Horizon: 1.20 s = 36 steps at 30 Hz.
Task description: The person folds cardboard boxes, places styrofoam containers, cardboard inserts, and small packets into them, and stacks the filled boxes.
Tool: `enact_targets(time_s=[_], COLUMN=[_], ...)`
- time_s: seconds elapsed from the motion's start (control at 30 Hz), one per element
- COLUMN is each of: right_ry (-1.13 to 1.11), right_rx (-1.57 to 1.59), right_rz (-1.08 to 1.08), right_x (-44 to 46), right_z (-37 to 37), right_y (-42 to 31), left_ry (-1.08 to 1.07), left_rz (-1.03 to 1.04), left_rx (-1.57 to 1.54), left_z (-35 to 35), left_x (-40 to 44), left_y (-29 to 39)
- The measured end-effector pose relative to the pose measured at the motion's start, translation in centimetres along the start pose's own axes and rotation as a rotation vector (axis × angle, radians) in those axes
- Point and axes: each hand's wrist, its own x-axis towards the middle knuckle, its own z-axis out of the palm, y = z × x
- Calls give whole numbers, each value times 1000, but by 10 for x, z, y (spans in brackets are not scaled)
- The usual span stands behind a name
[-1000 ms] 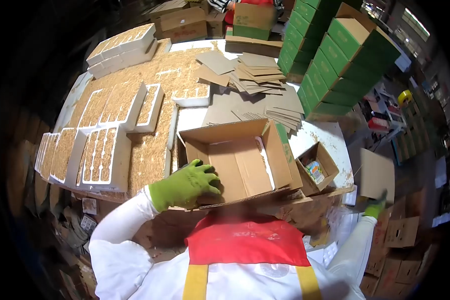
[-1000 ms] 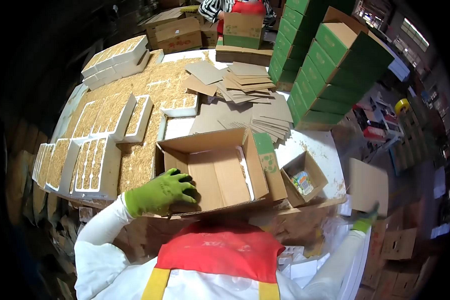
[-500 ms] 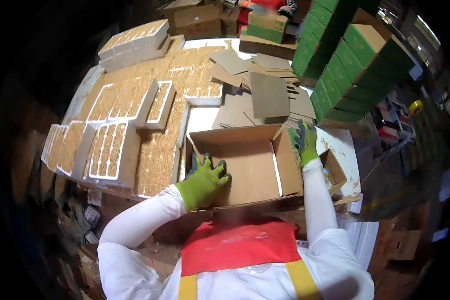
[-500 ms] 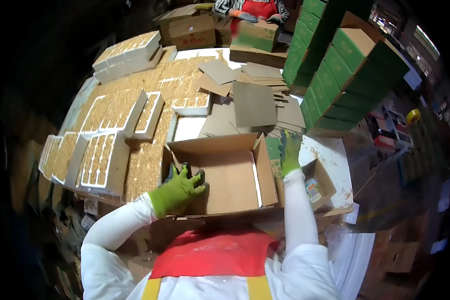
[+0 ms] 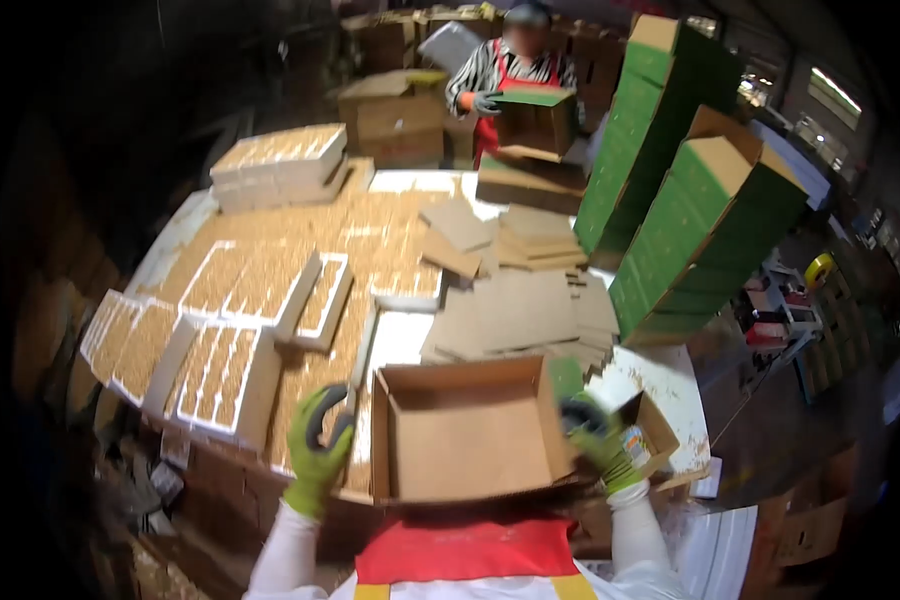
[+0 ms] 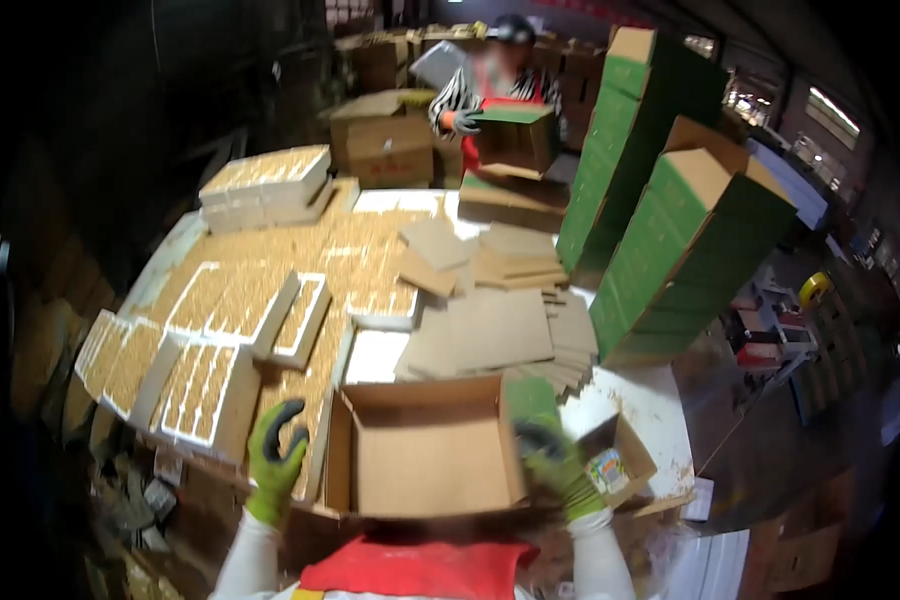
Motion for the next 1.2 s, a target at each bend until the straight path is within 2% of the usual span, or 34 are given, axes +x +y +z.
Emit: enact_targets(time_s=[0.03, 0.07, 0.1, 0.13, 0.2, 0.23, 0.27, 0.3, 0.33, 0.37, 0.4, 0.47, 0.5, 0.53, 0.6, 0.67, 0.7, 0.73, 0.77, 0.8, 0.87, 0.9, 0.93, 0.97, 1.0, 1.03, 1.07, 1.13, 1.2], right_ry=[-1, -183, -301, -353, -361, -198, 4, 179, 363, 232, 100, 295, 268, 238, 242, 242, 274, 266, 194, 110, 99, 73, 233, 554, 578, 521, -13, -4, 268], right_rx=[-362, -482, -758, -848, -704, -736, -479, -704, -923, -908, -894, 431, 394, 364, 310, -3, 83, 123, -81, -288, -43, 21, -368, -658, -1157, -1291, -822, -1209, -1010], right_rz=[-161, -170, -264, -343, -176, -169, 13, 46, 89, 186, 283, 498, 501, 490, 429, 438, 419, 343, 366, 379, 349, 164, 53, -22, 46, 174, 573, 244, 187], right_x=[0, 3, 6, 10, 16, 13, 9, 3, -10, -23, -35, -38, -40, -36, -34, -35, -32, -28, -24, -18, -20, -22, -29, -32, -37, -54, -89, -106, -117], right_z=[18, 35, 55, 59, 51, 51, 55, 57, 57, 58, 58, 90, 97, 100, 97, 79, 73, 60, 36, 10, -47, -88, -124, -148, -196, -218, -262, -219, -211], right_y=[9, 0, -17, -21, -15, -9, -7, 9, 44, 69, 93, 26, 3, -14, -9, -1, -18, -23, -38, -48, -39, -4, 18, 20, 50, 58, 155, 145, 144], left_ry=[-29, -62, -275, -487, -588, -498, -355, -211, -258, -56, -68, -210, -245, -285, -261, -229, -231, -267, -385, -495, -425, -379, -347, -350, -381, -432, -496, -622, -739], left_rz=[63, 112, 266, 411, 342, 288, 251, 216, -193, -595, -626, -643, -658, -585, -607, -888, -977, -941, -904, -860, -839, -848, -851, -868, -890, -926, -972, -1066, -1030], left_rx=[-24, -45, 214, 477, 388, 411, 321, 229, -372, -977, -922, -762, -738, -596, -358, -842, -911, -942, -967, -998, -764, -703, -687, -694, -740, -812, -886, -1000, -1017], left_z=[22, 40, 52, 59, 60, 57, 60, 69, 76, 83, 83, 66, 60, 51, 60, 63, 62, 65, 74, 89, 132, 154, 178, 207, 235, 266, 296, 359, 427], left_x=[-31, -48, -46, -44, -26, -30, -42, -58, -68, -78, -84, -55, -54, -44, -57, -58, -51, -58, -48, -34, -28, -29, -25, -19, -12, -3, 8, 30, 42], left_y=[-43, -69, -44, -19, -22, -22, -33, -52, -53, -53, -70, -45, -43, -28, -84, -68, -16, -45, -19, 9, 24, 26, 35, 49, 63, 81, 101, 138, 158])
